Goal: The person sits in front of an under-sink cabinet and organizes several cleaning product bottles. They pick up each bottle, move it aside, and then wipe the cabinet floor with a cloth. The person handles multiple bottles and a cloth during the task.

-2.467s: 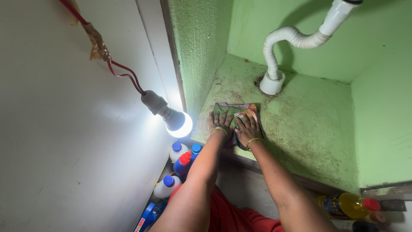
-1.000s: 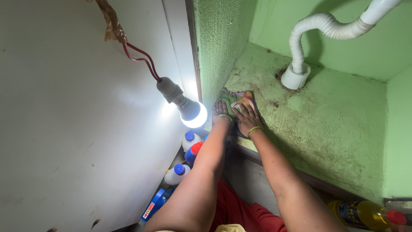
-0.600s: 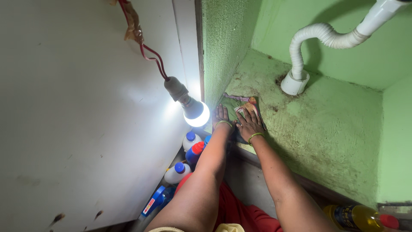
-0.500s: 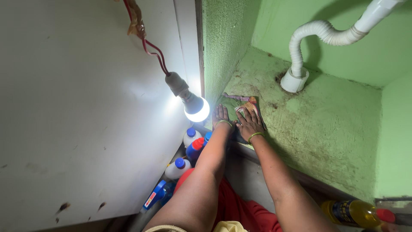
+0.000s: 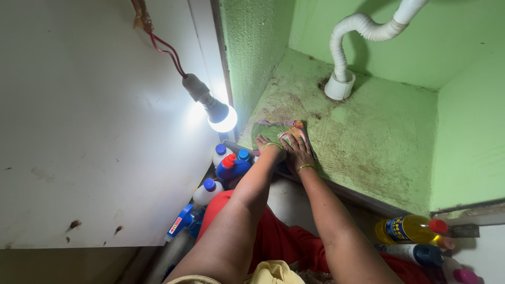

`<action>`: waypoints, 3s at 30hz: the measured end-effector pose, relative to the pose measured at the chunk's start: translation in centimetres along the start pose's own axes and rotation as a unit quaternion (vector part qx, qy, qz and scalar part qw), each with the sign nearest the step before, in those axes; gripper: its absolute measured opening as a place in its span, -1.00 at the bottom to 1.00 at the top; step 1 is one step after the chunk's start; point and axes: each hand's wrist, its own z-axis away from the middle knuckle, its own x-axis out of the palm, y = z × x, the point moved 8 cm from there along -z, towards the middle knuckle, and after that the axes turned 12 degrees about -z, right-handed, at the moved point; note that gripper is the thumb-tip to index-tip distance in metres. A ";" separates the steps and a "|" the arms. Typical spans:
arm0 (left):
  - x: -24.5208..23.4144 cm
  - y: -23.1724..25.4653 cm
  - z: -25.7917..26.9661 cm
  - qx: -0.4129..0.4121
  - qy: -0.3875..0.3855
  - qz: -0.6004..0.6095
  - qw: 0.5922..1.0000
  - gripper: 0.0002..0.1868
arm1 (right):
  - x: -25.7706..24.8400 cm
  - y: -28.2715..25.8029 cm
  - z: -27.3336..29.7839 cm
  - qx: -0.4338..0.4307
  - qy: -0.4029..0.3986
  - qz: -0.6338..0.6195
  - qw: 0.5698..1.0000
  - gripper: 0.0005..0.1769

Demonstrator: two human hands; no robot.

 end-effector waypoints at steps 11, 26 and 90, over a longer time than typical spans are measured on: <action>-4.4 1.7 5.1 0.020 -0.023 0.128 0.991 0.03 | -2.4 -0.5 1.1 -0.045 0.024 0.047 0.998 -0.32; -5.7 0.3 -5.7 -0.034 0.107 0.189 0.976 0.27 | -4.6 1.6 -6.5 0.024 -0.045 0.024 0.998 -0.22; -8.1 14.0 -4.4 0.091 0.234 0.060 0.966 0.10 | -7.2 13.8 -1.7 0.100 -0.014 0.013 0.995 -0.25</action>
